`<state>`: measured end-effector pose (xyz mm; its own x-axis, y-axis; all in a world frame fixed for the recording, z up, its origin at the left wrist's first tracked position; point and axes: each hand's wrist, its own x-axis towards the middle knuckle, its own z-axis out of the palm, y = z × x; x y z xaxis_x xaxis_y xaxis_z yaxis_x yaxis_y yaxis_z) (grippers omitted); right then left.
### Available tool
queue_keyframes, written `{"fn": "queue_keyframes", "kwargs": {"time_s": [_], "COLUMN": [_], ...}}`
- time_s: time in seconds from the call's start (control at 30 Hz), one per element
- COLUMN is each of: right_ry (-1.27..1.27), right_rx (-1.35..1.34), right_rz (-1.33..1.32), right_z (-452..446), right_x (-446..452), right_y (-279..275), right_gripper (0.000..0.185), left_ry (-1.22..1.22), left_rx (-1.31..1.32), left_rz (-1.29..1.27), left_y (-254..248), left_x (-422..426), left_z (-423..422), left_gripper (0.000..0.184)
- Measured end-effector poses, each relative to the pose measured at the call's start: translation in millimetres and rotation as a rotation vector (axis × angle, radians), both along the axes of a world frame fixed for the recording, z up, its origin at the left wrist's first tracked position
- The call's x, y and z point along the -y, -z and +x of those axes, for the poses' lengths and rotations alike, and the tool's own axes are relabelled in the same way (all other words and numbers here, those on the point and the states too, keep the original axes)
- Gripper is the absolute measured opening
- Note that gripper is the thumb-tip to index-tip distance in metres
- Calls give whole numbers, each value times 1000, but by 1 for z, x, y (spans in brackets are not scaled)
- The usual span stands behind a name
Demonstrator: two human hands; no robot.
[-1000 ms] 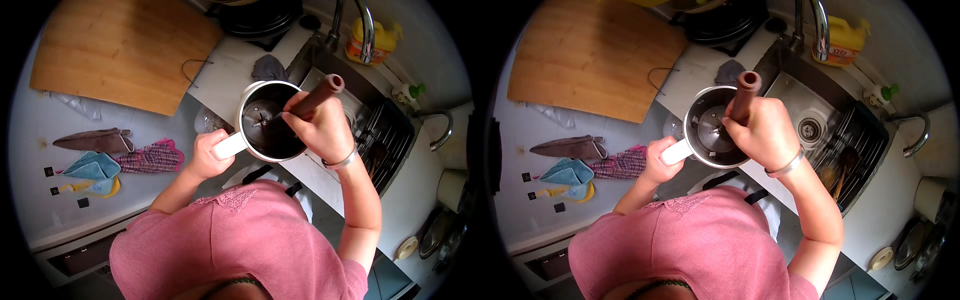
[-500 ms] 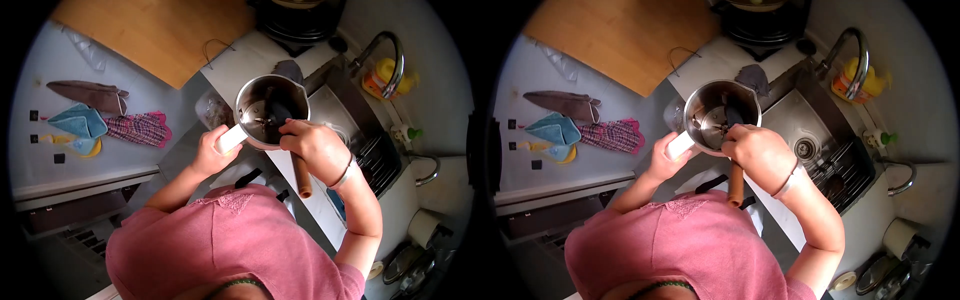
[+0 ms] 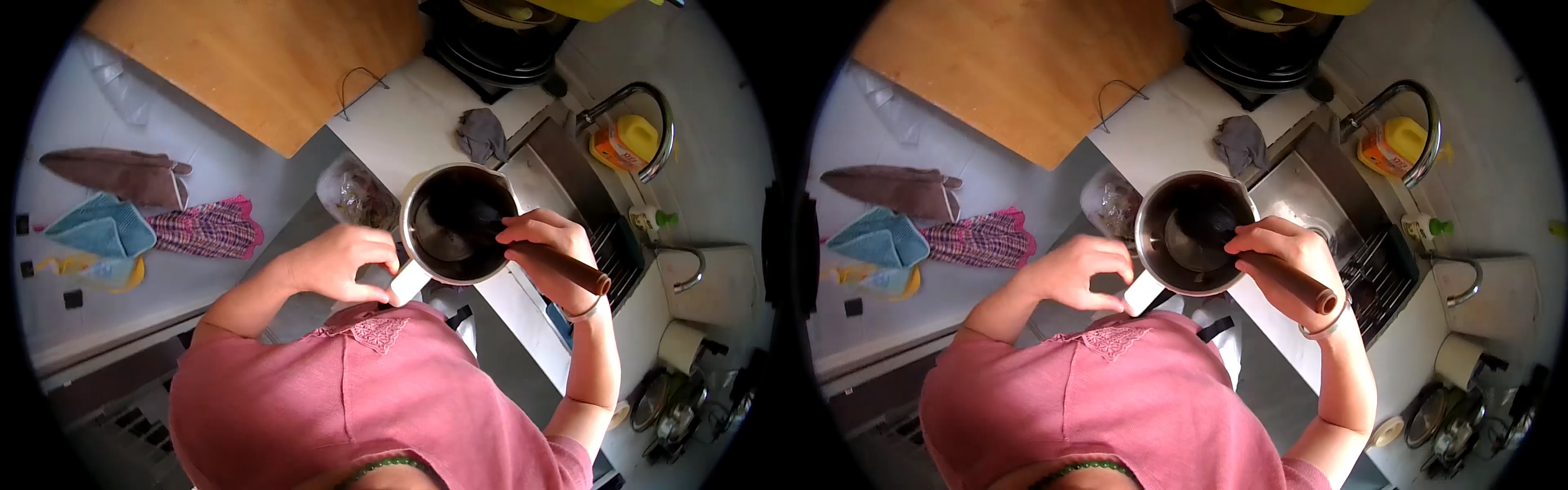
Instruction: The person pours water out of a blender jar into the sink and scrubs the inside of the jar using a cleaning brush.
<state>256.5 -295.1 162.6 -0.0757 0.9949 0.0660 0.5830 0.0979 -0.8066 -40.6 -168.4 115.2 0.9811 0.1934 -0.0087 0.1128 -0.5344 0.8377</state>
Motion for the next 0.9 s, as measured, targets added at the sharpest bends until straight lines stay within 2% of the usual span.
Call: {"fn": "queue_keyframes", "kwargs": {"time_s": [0.03,0.1,0.17,0.23,0.27,0.3,0.37,0.4,0.57,0.6,0.73,0.83,0.9], "right_ry": [8,67,138,208,250,291,338,339,335,365,373,433,528], "right_rx": [27,93,65,113,121,129,161,158,152,67,3,70,131], "right_rz": [15,-4,-16,-3,4,11,26,34,0,-8,10,21,108], "right_z": [-3,-11,-17,-25,-30,-33,-39,-42,-51,-53,-55,-44,-39], "right_x": [0,-1,0,2,5,8,17,22,42,45,53,67,76], "right_y": [-1,-2,-3,-13,-17,-21,-30,-32,-33,-26,4,12,15], "right_gripper": [20,19,20,21,21,21,20,20,20,18,16,18,14], "left_ry": [17,-43,93,292,355,384,602,627,756,781,860,931,891], "left_rx": [92,294,408,405,463,480,500,527,490,484,464,386,272], "left_rz": [109,476,704,761,801,792,702,686,701,713,747,731,733], "left_y": [-6,-13,-10,5,17,17,14,12,-4,-8,-21,-29,-33], "left_x": [-11,-35,-59,-78,-85,-89,-93,-91,-78,-73,-51,-35,-25], "left_z": [1,7,26,46,57,65,79,84,99,104,123,134,138], "left_gripper": [35,44,45,43,33,33,23,18,19,20,20,19,20]}}
